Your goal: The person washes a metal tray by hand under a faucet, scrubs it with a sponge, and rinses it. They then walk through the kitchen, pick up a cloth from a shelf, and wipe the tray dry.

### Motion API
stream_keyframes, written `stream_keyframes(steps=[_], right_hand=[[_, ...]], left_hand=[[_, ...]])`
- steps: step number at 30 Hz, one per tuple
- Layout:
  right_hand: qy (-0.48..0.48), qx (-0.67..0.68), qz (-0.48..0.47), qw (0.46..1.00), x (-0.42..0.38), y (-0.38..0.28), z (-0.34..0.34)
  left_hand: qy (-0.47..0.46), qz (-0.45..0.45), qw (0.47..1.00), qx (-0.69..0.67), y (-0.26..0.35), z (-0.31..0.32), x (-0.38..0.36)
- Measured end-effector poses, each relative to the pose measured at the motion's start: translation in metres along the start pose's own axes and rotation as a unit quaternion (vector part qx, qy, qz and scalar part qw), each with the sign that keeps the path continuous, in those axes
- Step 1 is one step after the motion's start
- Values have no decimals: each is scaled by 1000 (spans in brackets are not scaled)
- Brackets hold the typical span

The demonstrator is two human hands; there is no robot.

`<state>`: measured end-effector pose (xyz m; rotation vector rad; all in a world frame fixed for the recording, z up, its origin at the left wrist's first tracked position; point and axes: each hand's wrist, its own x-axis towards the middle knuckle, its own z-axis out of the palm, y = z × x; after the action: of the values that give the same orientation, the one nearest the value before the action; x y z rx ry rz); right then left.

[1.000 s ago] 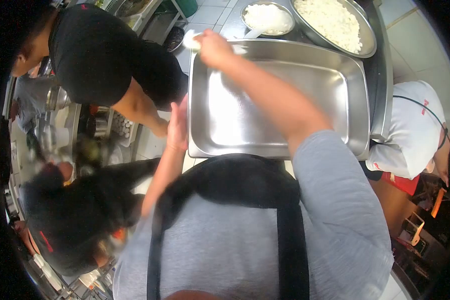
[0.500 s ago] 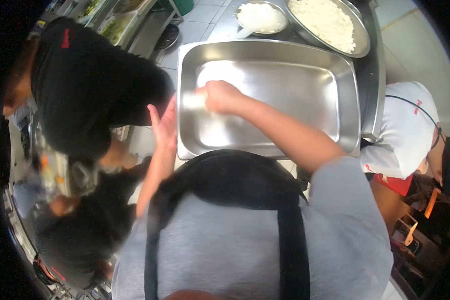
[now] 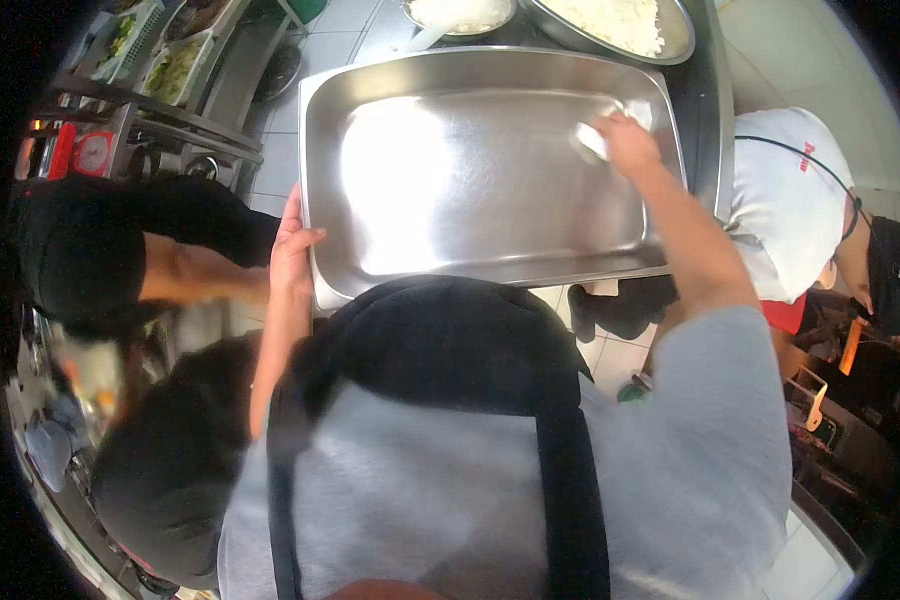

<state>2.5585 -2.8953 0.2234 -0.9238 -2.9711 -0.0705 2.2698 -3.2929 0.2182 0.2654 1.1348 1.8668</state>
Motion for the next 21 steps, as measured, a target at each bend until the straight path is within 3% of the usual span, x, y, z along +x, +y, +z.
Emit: stream_keyframes(steps=[2,3,5,7,10,13,14,15,17,19,21], right_hand=[[-214,-85,15,973,-24,-7,-31],[-334,-144,15,931,-40,-22,-40],[-437,-128,40,889,-96,-39,-28],[-442,-82,5,893,-119,-66,-54],[-449,161,53,877,-116,-91,-54],[-363,368,-140,844,-88,-160,-12],[-336,402,-166,835,-72,-200,-22],[-388,428,-176,797,-52,-233,-32],[-379,460,-265,758,-24,-275,-9],[-331,597,-255,685,2,-288,-15],[-213,490,-195,823,48,-265,-36]], left_hand=[[1,4,1000,8,0,-2,0],[2,4,1000,13,0,-3,-1],[3,2,1000,23,2,-4,-2],[7,2,999,32,6,-1,-5],[-8,-3,999,31,9,-3,-2],[-14,8,999,33,5,-4,-2],[-9,8,999,31,5,-4,-2],[-4,8,1000,28,5,-2,-3],[2,5,1000,15,4,0,-4],[7,-3,1000,-10,1,4,-7],[8,5,1000,-12,-2,3,-8]])
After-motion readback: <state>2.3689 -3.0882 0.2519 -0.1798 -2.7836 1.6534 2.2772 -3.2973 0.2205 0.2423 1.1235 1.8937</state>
